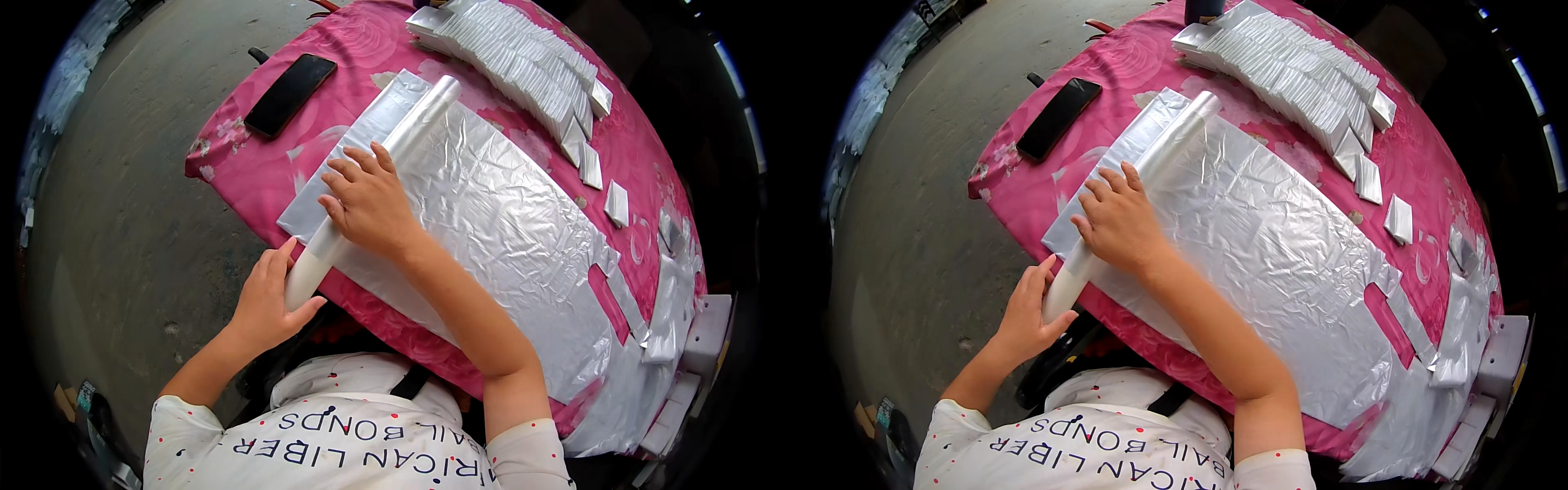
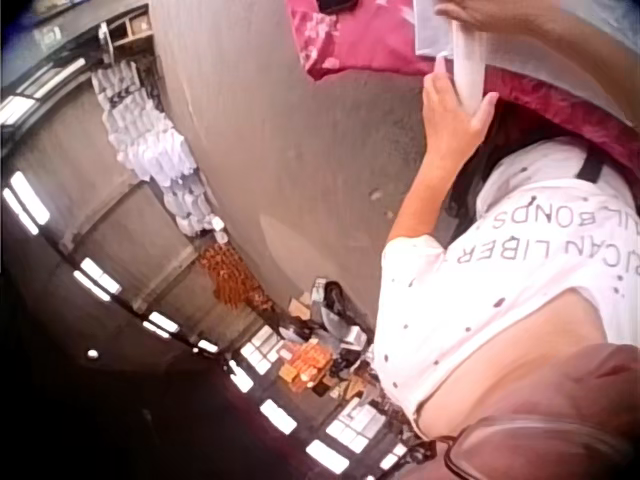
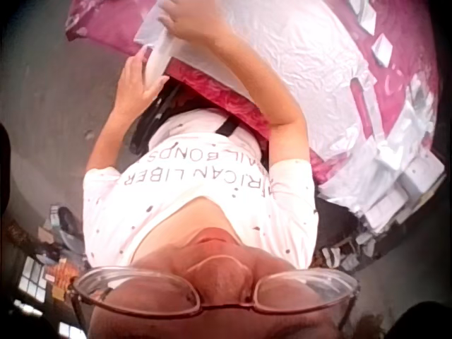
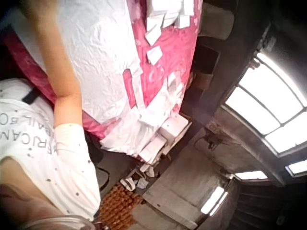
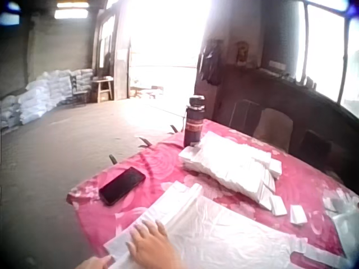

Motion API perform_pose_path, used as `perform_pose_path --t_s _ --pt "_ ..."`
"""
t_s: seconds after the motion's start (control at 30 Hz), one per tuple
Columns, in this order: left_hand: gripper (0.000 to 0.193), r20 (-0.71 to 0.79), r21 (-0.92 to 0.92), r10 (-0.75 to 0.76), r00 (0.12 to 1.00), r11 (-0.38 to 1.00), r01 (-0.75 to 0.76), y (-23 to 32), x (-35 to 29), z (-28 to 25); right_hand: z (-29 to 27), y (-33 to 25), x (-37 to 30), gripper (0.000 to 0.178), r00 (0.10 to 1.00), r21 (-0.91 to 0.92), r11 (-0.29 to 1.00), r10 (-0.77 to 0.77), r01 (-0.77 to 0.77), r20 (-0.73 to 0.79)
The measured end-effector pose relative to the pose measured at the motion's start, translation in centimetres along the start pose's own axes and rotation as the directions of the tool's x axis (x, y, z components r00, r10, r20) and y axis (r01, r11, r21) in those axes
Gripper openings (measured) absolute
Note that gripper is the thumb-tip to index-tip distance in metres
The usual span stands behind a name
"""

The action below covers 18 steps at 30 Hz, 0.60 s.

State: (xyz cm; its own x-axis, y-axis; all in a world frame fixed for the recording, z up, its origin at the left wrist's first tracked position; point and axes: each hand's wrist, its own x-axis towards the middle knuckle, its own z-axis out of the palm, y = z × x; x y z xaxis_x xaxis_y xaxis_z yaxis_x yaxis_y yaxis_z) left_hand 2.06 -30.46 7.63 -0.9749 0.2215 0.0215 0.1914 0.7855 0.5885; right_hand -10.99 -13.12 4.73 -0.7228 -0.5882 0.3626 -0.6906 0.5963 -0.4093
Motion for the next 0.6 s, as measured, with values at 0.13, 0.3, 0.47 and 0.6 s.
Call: perform_pose_path --t_s 0.13,0.3,0.47,0.6 --pt "0.091 0.034 0.017 -0.107 0.994 0.994 0.107 -0.1 0.2 0.3 2.6 -1.6 0.9 0.038 0.915 0.121 0.978 0.2 -0.168 -0.351" --pt "0.091 0.427 -0.77 -0.076 0.901 0.493 0.406 1.1 -0.1 0.9 1.0 -2.9 -0.8 0.073 0.659 0.689 0.659 0.666 -0.302 -0.348" --pt "0.089 0.51 -0.721 0.559 0.654 -0.137 0.679 3.8 -0.6 2.7 -5.6 -3.7 -3.1 0.06 0.684 0.959 -0.283 0.698 -0.011 0.214" --pt "0.068 0.709 -0.705 0.158 0.687 0.179 0.686 8.1 1.2 2.0 -8.6 -3.0 -5.7 0.055 0.568 0.995 -0.087 0.817 -0.05 0.1"
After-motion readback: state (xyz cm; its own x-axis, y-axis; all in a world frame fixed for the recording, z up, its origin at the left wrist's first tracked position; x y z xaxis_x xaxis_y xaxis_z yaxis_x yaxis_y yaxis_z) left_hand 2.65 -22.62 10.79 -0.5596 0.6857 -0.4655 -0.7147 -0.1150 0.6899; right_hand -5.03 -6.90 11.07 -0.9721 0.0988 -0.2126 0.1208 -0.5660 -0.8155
